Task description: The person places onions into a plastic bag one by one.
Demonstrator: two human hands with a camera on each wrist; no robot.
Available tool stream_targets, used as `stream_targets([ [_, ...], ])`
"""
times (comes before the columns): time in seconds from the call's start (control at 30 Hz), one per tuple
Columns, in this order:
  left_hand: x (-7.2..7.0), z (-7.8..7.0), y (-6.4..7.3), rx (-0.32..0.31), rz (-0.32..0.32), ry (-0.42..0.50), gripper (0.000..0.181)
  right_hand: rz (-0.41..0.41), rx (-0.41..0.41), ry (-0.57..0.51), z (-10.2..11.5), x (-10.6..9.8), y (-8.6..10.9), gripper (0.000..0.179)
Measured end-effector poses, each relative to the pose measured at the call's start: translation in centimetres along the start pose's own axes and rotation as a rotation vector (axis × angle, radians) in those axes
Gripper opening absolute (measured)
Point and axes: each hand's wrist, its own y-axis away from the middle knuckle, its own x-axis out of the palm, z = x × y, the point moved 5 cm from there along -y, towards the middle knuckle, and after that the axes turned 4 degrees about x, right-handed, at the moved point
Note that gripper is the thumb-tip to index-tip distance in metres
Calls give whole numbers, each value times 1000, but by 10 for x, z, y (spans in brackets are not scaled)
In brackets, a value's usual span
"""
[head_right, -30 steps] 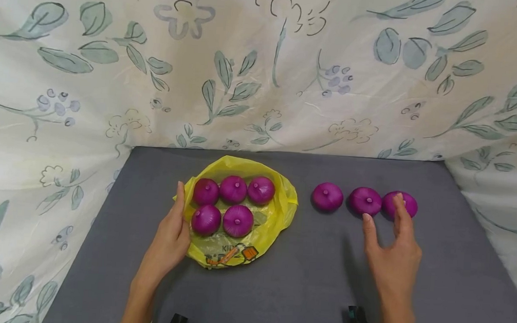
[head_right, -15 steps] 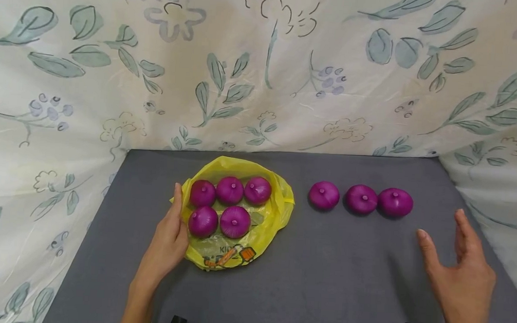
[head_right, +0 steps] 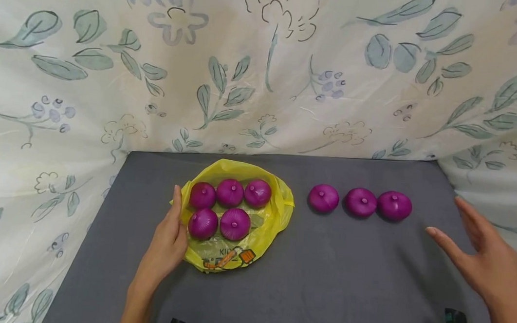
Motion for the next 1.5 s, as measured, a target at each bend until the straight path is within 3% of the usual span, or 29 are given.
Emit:
stream_targets([
  [0.2, -1, -1, 0, -2, 0, -10, 93, 204, 42, 18, -18, 14, -17, 91],
  [0.33, -1, -3, 0, 1, -3, -12, 93, 291, 50, 4, -29, 23, -27, 92],
  [0.6, 0, -6, -2, 22, -1, 0, 94, 355, 74, -75, -40, 38, -42, 90],
  [0.87, 2, -5, -1, 27, 1, -13, 94, 431, 126, -105, -45, 59, -51, 100],
  [1.23, 5, -4, -1, -6, 23, 8, 93, 543, 73, -121, -49, 73, -56, 102],
  [1.5, 3, -5, -2, 22, -1, 4, 92, 539, 65, -84, -42, 84, -64, 103],
])
